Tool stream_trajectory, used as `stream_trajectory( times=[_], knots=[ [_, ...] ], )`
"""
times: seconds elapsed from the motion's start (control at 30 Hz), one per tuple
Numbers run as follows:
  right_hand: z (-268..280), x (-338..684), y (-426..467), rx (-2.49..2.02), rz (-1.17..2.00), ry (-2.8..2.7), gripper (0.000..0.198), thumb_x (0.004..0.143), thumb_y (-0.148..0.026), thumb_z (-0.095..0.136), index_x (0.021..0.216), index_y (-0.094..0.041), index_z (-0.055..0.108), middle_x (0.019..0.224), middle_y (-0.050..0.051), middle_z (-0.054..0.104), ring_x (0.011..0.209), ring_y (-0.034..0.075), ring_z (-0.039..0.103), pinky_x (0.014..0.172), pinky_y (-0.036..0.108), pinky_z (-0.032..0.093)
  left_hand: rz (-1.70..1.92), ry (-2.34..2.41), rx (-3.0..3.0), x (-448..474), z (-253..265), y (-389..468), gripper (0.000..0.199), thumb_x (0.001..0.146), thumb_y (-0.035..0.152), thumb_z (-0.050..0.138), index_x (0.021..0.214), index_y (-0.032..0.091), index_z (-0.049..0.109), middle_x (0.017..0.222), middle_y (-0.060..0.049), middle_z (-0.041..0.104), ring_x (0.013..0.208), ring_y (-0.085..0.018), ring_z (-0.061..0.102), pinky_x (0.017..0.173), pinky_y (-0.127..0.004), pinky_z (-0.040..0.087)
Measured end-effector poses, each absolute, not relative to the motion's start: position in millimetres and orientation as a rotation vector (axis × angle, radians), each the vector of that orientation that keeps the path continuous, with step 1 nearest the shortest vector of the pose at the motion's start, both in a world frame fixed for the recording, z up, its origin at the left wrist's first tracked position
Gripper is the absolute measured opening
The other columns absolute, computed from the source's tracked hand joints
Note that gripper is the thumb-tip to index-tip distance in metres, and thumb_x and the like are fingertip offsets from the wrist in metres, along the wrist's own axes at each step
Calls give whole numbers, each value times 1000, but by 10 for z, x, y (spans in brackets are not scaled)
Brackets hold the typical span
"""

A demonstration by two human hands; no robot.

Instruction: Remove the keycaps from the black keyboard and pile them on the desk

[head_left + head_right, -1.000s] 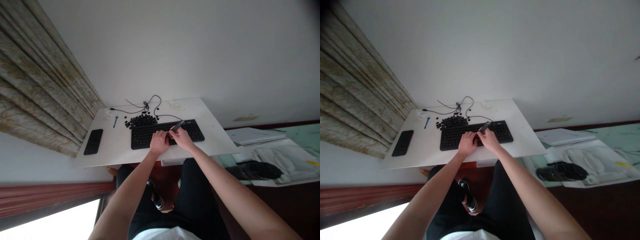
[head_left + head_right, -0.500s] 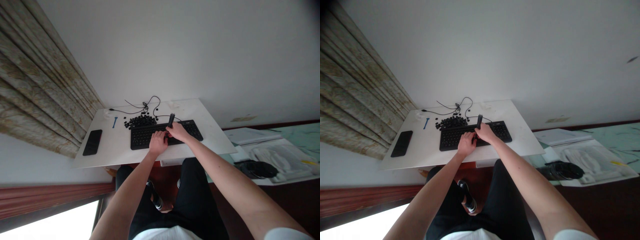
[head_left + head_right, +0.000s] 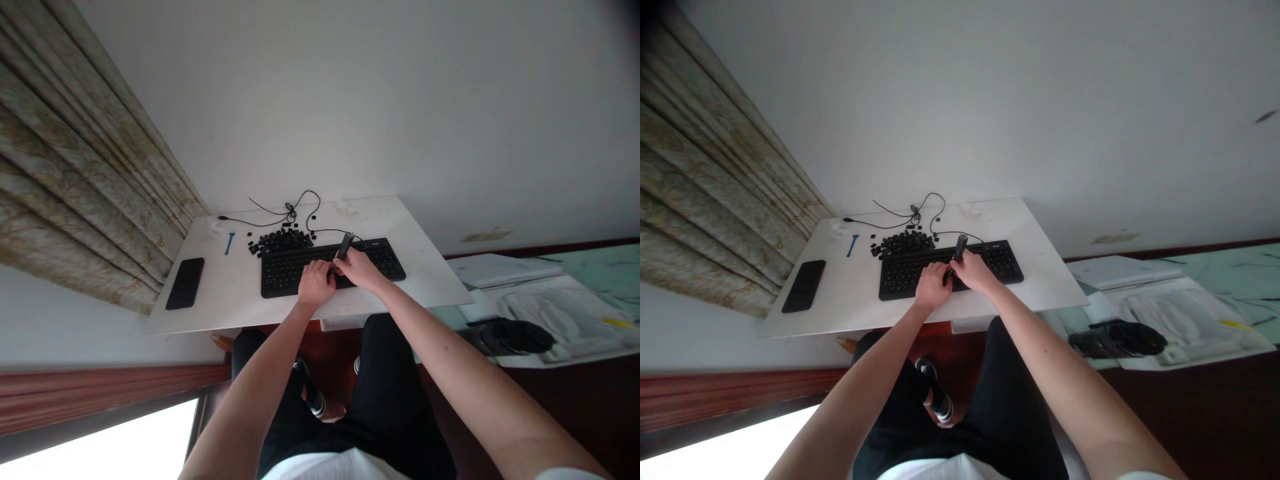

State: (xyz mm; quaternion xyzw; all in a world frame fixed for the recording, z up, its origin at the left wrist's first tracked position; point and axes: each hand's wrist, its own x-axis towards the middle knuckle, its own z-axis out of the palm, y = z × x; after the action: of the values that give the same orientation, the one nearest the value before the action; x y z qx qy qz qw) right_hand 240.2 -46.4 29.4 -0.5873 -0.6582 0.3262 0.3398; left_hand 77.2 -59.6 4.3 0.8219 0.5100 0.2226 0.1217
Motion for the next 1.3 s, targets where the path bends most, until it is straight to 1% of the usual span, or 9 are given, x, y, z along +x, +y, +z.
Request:
stream_trajectory(
  times=[0.17,0.37,0.53,0.63,0.83,0.93,1.03,1.13,1.3],
  knots=[
    [282,2382,-631,-1425,770,-1803,5,92,-24,61,96,-22,62,79,4,74,73,22,73,69,29,56,640,1485,2411,781,43,-584,17,92,21,56,104,20,67,108,-9,67,108,-27,57,92,-42,46],
    [145,2367,-835,-1356,628,-1860,14,97,-31,52,103,-21,61,79,5,73,72,23,73,67,30,54,607,1470,2402,786,44,-569,19,93,21,54,106,22,68,108,-8,66,108,-27,56,92,-42,45],
    [40,2324,-931,-1340,417,-1931,18,100,-33,47,107,-22,60,96,9,74,84,25,74,75,34,55,585,1475,2402,786,45,-571,18,89,18,54,103,21,66,107,-9,66,107,-27,56,92,-42,44],
    [-14,2294,-986,-1289,329,-1921,18,101,-32,47,109,-23,60,102,10,74,89,25,74,79,35,57,604,1465,2407,785,44,-578,17,89,17,54,101,20,65,106,-9,66,106,-27,56,92,-42,44],
    [-139,2276,-1054,-1117,233,-1908,20,100,-27,49,117,-25,60,112,9,74,106,25,72,94,39,58,635,1438,2406,776,41,-593,11,90,19,56,98,21,63,104,-7,67,103,-26,56,91,-41,43],
    [-178,2273,-1078,-1091,234,-1885,22,100,-26,50,120,-24,60,115,10,73,109,24,71,96,40,58,646,1428,2410,767,34,-599,10,91,19,55,97,21,63,103,-7,68,103,-25,57,91,-40,43],
    [-153,2281,-1103,-1114,254,-1836,22,100,-28,51,119,-23,61,115,12,73,110,25,71,98,41,57,674,1417,2419,756,16,-600,13,93,18,53,100,21,63,106,-7,68,103,-24,58,91,-40,44],
    [-59,2386,-1080,-1172,252,-1721,22,98,-32,54,116,-23,62,116,13,72,113,26,69,101,44,55,736,1407,2419,747,-13,-596,19,96,16,51,109,22,63,110,-7,67,105,-23,58,92,-38,45],
    [48,2938,-844,-1437,133,-1366,28,93,-43,58,107,-20,64,111,15,72,110,29,68,102,49,51,827,1425,2383,743,-59,-582,22,99,18,48,116,22,62,113,-7,67,108,-22,60,96,-38,46]
  ],
)
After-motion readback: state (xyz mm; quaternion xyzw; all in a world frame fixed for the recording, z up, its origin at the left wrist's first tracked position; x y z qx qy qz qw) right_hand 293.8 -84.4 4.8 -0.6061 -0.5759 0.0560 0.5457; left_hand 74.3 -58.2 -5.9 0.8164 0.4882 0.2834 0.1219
